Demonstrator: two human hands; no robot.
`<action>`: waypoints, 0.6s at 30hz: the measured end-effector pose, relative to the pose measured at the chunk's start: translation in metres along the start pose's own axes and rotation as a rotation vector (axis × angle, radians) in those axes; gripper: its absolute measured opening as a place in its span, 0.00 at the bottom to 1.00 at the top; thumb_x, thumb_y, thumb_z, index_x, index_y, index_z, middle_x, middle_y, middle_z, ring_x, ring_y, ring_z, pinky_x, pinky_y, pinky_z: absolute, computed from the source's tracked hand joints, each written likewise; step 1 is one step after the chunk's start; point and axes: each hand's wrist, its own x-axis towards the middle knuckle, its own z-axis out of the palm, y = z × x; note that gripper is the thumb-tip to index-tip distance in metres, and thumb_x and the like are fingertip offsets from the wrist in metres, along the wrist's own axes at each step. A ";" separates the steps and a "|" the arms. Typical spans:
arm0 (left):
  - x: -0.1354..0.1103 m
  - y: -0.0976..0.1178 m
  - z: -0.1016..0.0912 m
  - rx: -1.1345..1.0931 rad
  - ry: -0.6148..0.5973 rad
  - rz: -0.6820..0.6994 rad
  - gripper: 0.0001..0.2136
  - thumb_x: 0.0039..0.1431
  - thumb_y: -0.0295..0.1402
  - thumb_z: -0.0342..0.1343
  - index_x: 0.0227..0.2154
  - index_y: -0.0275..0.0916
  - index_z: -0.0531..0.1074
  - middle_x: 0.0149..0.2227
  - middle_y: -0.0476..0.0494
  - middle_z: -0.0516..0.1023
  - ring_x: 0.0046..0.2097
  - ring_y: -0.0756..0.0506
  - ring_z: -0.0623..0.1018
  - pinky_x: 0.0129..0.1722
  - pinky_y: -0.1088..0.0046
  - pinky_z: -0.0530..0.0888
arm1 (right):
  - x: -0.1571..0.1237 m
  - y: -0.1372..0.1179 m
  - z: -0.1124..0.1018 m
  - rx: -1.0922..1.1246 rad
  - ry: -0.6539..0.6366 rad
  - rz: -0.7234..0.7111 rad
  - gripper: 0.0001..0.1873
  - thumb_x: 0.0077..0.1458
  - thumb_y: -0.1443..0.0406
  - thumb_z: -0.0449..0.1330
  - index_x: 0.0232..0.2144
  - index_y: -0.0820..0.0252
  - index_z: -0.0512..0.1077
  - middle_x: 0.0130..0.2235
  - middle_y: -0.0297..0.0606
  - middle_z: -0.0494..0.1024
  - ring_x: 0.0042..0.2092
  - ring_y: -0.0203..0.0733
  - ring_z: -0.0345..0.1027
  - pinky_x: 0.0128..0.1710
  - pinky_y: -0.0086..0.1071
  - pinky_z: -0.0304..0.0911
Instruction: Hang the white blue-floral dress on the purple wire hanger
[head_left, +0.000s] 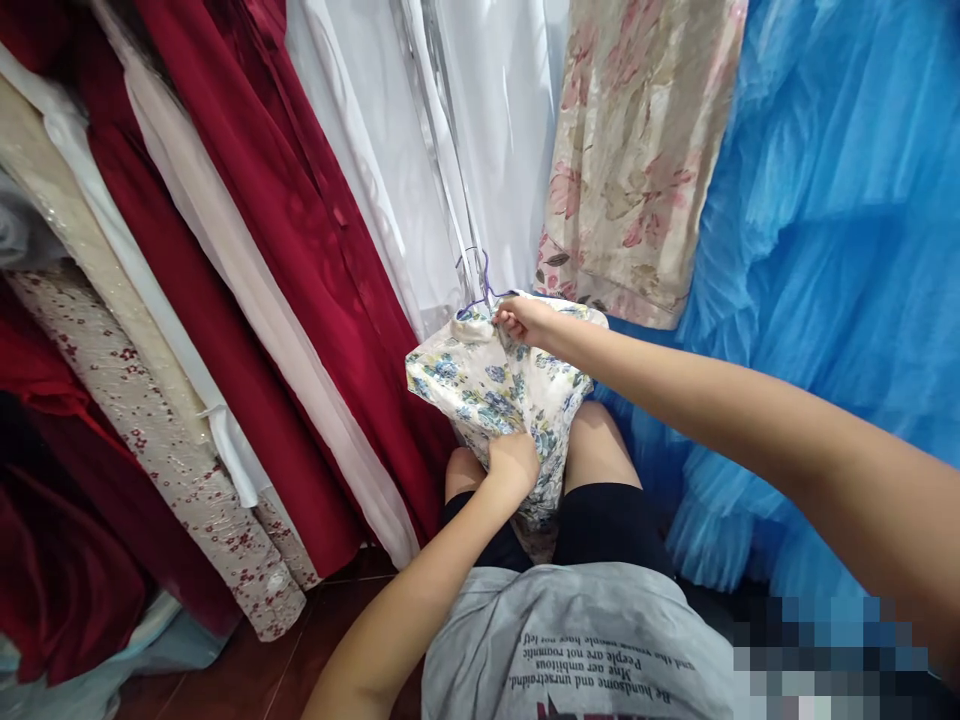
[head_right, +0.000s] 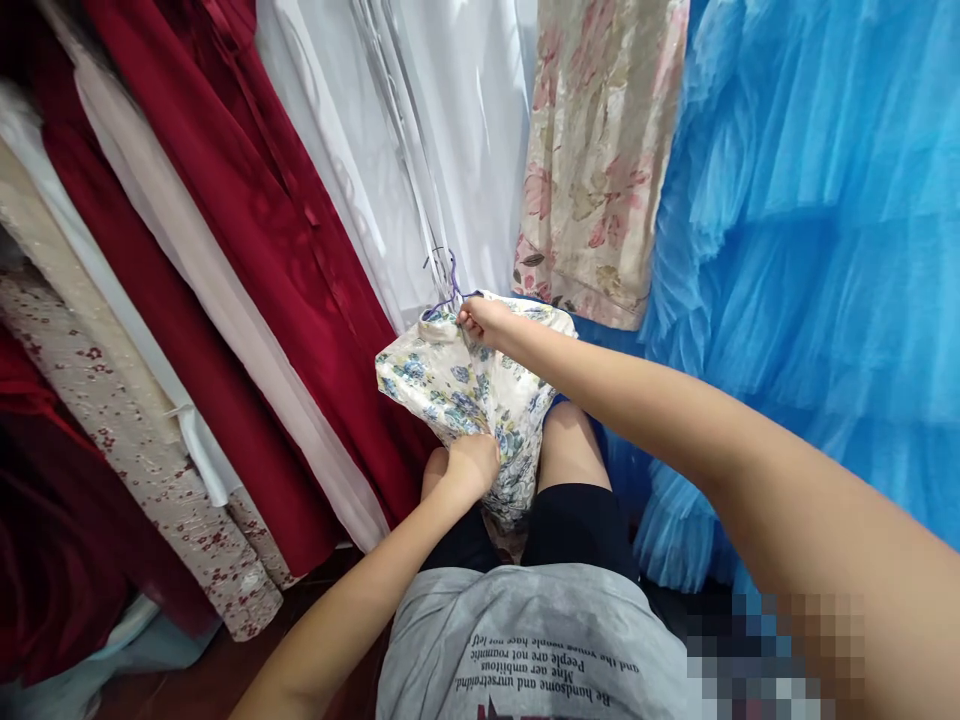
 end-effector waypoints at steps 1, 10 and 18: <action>0.000 0.000 -0.001 -0.004 0.014 -0.002 0.16 0.67 0.28 0.44 0.45 0.29 0.77 0.44 0.26 0.80 0.49 0.35 0.80 0.47 0.62 0.74 | 0.000 -0.005 0.001 0.052 0.022 -0.003 0.14 0.56 0.73 0.51 0.21 0.57 0.57 0.17 0.27 0.56 0.18 0.28 0.46 0.17 0.22 0.45; 0.018 -0.059 -0.069 -0.369 0.656 0.028 0.16 0.70 0.42 0.45 0.48 0.43 0.74 0.36 0.39 0.82 0.39 0.40 0.80 0.40 0.66 0.71 | -0.034 0.007 -0.006 0.237 0.087 -0.115 0.10 0.50 0.72 0.58 0.18 0.62 0.65 0.17 0.30 0.62 0.18 0.29 0.51 0.16 0.24 0.47; 0.062 -0.063 -0.144 -0.443 0.922 0.381 0.11 0.67 0.35 0.51 0.31 0.39 0.74 0.30 0.44 0.77 0.33 0.45 0.74 0.37 0.70 0.66 | -0.021 0.024 -0.006 0.078 0.194 -0.420 0.13 0.49 0.68 0.57 0.15 0.59 0.63 0.15 0.29 0.61 0.19 0.31 0.52 0.21 0.27 0.49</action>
